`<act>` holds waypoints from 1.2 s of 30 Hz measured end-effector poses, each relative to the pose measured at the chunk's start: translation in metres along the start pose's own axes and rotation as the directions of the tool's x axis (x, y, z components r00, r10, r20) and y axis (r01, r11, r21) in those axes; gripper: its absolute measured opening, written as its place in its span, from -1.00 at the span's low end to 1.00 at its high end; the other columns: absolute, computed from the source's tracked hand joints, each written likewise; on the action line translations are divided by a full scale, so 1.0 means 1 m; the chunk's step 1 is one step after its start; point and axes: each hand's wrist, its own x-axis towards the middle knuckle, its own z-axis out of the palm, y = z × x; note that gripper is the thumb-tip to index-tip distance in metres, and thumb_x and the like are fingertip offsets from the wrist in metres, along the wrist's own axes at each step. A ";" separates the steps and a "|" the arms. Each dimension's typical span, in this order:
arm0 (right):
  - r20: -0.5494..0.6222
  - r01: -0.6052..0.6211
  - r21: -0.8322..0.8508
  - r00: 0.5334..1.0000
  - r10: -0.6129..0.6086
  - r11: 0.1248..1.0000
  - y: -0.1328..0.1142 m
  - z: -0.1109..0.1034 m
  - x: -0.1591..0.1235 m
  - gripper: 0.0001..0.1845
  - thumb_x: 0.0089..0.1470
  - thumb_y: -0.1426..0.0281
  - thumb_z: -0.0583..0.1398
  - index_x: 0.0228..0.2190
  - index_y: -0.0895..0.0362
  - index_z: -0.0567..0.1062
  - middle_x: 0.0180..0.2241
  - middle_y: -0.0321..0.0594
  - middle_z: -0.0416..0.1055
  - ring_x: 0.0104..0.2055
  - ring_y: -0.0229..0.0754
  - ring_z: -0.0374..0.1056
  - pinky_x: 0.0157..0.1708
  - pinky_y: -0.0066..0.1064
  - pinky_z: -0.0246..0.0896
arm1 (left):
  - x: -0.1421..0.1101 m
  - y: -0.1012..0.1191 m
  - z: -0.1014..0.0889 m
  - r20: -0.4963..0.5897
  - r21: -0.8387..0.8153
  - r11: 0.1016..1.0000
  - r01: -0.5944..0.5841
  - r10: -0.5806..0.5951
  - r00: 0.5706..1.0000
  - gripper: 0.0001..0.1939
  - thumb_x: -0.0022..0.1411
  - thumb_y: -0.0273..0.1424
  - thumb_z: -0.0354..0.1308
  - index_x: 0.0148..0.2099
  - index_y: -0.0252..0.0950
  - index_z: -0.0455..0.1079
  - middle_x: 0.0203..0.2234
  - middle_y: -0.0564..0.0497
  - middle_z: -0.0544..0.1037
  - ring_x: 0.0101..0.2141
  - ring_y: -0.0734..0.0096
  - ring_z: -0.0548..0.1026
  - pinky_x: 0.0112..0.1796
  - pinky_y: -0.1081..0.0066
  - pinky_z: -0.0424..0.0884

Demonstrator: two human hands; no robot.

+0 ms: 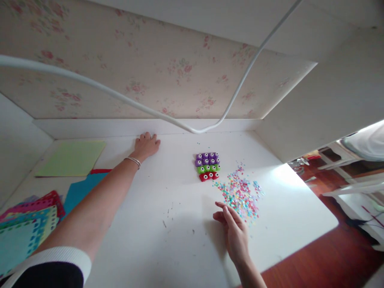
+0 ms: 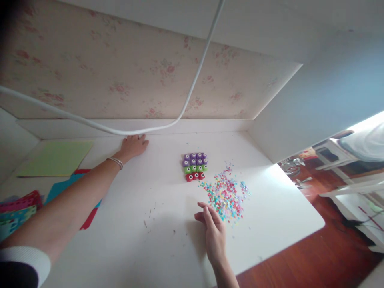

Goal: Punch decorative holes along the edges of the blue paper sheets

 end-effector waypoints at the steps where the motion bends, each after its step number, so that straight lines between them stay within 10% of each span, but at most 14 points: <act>1: 0.002 0.006 -0.012 1.000 -0.006 1.000 0.000 0.000 0.001 -0.60 0.01 0.04 0.31 -0.22 0.05 0.64 -0.41 -0.20 0.56 -0.35 -0.13 0.45 -0.22 -0.30 0.37 | 0.000 0.000 0.000 -0.001 -0.006 1.000 0.000 0.000 1.000 -0.42 0.37 -0.14 -0.22 0.29 -0.30 0.23 0.14 -0.38 0.34 0.13 -0.25 0.25 0.01 -0.11 0.19; 12: 0.003 0.047 -0.106 0.999 -0.047 0.993 -0.003 0.006 0.000 -0.57 0.00 0.00 0.30 -0.25 0.06 0.65 -0.44 -0.20 0.53 -0.38 -0.11 0.42 -0.27 -0.30 0.33 | -0.019 0.016 -0.021 -0.064 -0.147 0.986 -0.076 0.067 0.996 -0.56 0.36 -0.29 -0.13 0.12 -0.33 0.41 0.07 -0.34 0.38 0.09 -0.19 0.30 0.00 -0.11 0.25; 24: 0.039 0.171 0.020 0.984 -0.172 0.985 -0.073 -0.013 0.052 -0.71 0.00 0.16 0.33 -0.35 0.13 0.63 -0.25 -0.12 0.55 -0.43 -0.22 0.39 -0.37 -0.33 0.34 | -0.206 0.158 0.002 -0.164 -0.487 0.699 -0.524 0.516 0.841 -0.83 0.32 -0.42 0.11 -0.28 -0.17 0.54 -0.30 0.03 0.57 -0.25 0.37 0.51 -0.15 0.37 0.38; 29: 0.201 0.352 -0.295 0.932 -0.302 0.889 -0.126 0.028 0.145 -0.74 0.07 0.21 0.24 -0.35 0.14 0.60 -0.28 -0.13 0.55 -0.33 -0.18 0.40 -0.31 -0.36 0.36 | -0.226 0.181 0.017 -0.156 -0.578 0.666 -0.471 0.476 0.866 -0.86 0.28 -0.46 0.14 -0.24 -0.16 0.52 -0.38 0.04 0.62 -0.33 0.34 0.55 -0.26 0.35 0.41; 36: 0.447 0.275 -0.571 0.894 0.013 0.773 -0.148 0.135 0.251 -0.91 -0.12 0.51 0.36 -0.58 0.23 0.56 -0.62 -0.23 0.47 -0.58 -0.33 0.29 -0.48 -0.46 0.23 | -0.254 0.127 0.003 -0.205 -0.692 0.628 -0.356 0.302 0.931 -0.76 0.37 -0.47 -0.01 -0.06 -0.17 0.46 -0.21 -0.01 0.63 -0.19 0.31 0.55 -0.10 0.27 0.46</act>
